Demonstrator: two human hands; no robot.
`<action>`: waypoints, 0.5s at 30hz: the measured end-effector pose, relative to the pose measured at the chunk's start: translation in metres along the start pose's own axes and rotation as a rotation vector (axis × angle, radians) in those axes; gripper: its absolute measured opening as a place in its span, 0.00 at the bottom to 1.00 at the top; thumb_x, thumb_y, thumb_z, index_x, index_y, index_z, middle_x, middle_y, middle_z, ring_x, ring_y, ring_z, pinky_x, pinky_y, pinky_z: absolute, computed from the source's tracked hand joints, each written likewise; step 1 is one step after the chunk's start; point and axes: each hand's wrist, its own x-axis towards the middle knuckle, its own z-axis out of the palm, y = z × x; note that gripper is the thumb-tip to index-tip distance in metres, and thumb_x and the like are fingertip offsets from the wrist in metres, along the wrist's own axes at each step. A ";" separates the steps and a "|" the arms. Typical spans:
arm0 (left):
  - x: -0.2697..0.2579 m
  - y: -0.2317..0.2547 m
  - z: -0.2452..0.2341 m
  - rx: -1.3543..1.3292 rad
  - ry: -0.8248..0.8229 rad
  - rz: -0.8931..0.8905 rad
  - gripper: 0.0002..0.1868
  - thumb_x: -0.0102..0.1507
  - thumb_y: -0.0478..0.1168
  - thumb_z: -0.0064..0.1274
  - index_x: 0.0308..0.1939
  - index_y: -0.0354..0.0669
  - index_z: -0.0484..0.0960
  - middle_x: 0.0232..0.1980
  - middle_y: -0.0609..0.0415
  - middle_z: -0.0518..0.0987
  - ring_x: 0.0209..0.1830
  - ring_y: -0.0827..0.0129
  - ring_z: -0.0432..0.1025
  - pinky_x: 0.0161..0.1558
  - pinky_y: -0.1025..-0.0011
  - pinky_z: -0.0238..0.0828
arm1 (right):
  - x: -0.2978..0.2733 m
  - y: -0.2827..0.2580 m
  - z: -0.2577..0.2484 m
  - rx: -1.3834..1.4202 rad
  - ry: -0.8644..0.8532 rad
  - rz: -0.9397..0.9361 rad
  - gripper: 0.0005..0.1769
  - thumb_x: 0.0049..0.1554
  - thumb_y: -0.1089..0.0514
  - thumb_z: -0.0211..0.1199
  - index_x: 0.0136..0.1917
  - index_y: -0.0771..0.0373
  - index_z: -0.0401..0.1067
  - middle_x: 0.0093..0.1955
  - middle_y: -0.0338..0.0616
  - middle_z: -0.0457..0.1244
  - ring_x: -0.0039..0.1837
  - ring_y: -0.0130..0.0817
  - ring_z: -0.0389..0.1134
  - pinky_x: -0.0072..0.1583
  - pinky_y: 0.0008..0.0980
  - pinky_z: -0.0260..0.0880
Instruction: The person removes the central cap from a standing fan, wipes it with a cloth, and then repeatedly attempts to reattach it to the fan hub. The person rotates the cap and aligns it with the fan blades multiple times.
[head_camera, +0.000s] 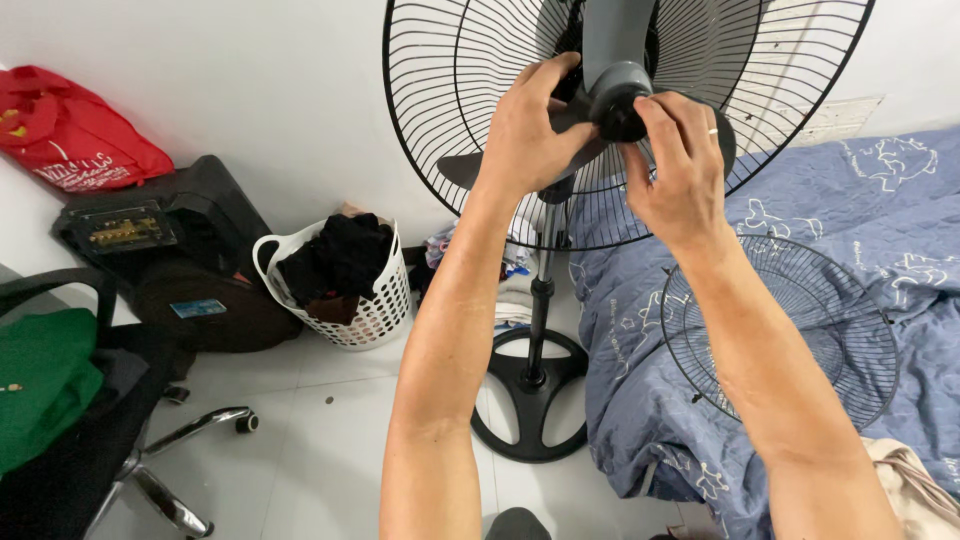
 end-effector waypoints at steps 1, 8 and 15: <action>0.001 -0.002 0.000 -0.005 -0.003 0.017 0.32 0.51 0.35 0.69 0.59 0.38 0.78 0.56 0.44 0.79 0.50 0.55 0.80 0.51 0.66 0.80 | 0.001 0.001 0.000 -0.007 -0.002 -0.012 0.28 0.56 0.74 0.73 0.67 0.71 0.68 0.64 0.54 0.63 0.63 0.53 0.66 0.63 0.45 0.69; 0.003 -0.007 0.008 -0.052 0.014 0.064 0.24 0.54 0.33 0.66 0.54 0.36 0.80 0.47 0.46 0.83 0.48 0.56 0.81 0.52 0.67 0.80 | -0.001 0.003 0.003 -0.031 0.005 0.025 0.26 0.55 0.71 0.76 0.64 0.71 0.70 0.60 0.54 0.62 0.59 0.51 0.67 0.58 0.42 0.71; 0.003 -0.006 0.004 -0.129 -0.029 0.026 0.24 0.55 0.30 0.65 0.55 0.36 0.80 0.47 0.47 0.84 0.49 0.60 0.82 0.53 0.68 0.82 | -0.003 0.001 0.005 -0.035 0.039 0.024 0.26 0.56 0.71 0.77 0.65 0.70 0.70 0.58 0.53 0.63 0.55 0.48 0.68 0.54 0.39 0.72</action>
